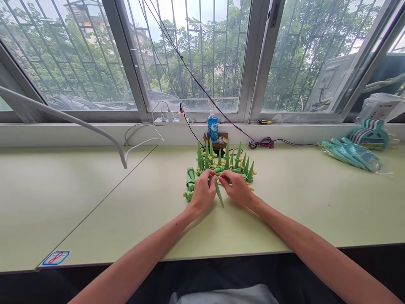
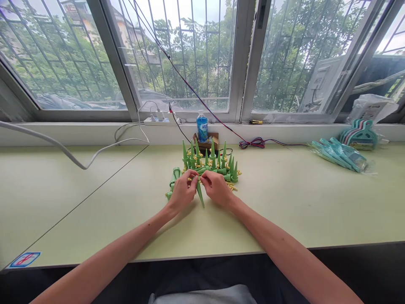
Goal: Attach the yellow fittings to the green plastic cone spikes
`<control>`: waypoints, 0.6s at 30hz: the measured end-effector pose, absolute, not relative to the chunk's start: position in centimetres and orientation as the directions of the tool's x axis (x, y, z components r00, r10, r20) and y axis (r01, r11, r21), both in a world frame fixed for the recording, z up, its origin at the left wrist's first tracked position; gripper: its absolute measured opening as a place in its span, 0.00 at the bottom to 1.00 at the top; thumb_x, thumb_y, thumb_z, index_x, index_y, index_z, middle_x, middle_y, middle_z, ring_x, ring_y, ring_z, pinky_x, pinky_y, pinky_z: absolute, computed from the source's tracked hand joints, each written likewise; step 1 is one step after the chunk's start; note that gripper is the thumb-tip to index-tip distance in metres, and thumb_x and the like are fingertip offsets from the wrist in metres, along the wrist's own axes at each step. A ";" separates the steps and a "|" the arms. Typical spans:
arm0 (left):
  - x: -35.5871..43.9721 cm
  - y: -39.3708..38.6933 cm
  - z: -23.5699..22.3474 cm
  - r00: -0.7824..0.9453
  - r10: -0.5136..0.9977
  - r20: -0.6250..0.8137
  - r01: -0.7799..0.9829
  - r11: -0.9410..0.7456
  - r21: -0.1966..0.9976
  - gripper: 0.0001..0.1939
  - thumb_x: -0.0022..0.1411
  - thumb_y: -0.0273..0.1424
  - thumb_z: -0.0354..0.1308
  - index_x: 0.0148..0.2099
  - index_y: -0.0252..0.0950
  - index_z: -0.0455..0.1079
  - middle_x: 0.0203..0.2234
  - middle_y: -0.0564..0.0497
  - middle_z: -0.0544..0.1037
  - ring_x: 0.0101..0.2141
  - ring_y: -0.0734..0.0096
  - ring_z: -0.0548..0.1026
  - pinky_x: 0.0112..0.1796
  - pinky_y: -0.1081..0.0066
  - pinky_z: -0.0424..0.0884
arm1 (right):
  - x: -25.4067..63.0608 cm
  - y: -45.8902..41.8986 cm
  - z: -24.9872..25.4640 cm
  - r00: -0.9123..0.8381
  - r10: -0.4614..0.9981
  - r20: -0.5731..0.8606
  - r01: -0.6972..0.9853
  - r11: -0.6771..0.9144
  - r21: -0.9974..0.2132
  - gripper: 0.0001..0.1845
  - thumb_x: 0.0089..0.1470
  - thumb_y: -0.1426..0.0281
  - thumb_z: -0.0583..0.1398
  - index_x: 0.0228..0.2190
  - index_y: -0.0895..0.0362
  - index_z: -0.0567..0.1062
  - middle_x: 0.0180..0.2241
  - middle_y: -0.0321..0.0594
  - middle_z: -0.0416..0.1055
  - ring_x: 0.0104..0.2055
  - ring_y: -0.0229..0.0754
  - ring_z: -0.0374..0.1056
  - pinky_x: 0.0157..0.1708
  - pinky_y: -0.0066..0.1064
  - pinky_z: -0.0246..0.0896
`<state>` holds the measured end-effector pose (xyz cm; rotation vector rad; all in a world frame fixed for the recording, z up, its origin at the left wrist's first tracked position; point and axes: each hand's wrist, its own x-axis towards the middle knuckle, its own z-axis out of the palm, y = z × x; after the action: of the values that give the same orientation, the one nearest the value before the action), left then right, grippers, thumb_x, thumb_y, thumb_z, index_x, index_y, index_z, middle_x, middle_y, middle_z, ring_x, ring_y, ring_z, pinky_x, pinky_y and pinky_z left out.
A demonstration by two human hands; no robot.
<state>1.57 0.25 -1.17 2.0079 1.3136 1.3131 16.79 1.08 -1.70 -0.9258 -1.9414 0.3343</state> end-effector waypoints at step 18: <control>1.7 0.0 -1.1 0.140 0.804 0.578 0.518 -0.557 0.649 0.06 0.65 0.31 0.49 0.40 0.36 0.66 0.34 0.49 0.74 0.27 0.73 0.70 0.30 0.72 0.66 | 16.7 1.1 -1.8 -0.228 0.761 0.607 0.429 0.638 -0.639 0.12 0.60 0.65 0.53 0.27 0.56 0.69 0.23 0.35 0.67 0.23 0.36 0.59 0.25 0.28 0.55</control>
<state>1.66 0.01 -1.15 2.1276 1.2834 1.3810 16.68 1.13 -1.79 -0.9475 -1.8624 0.4174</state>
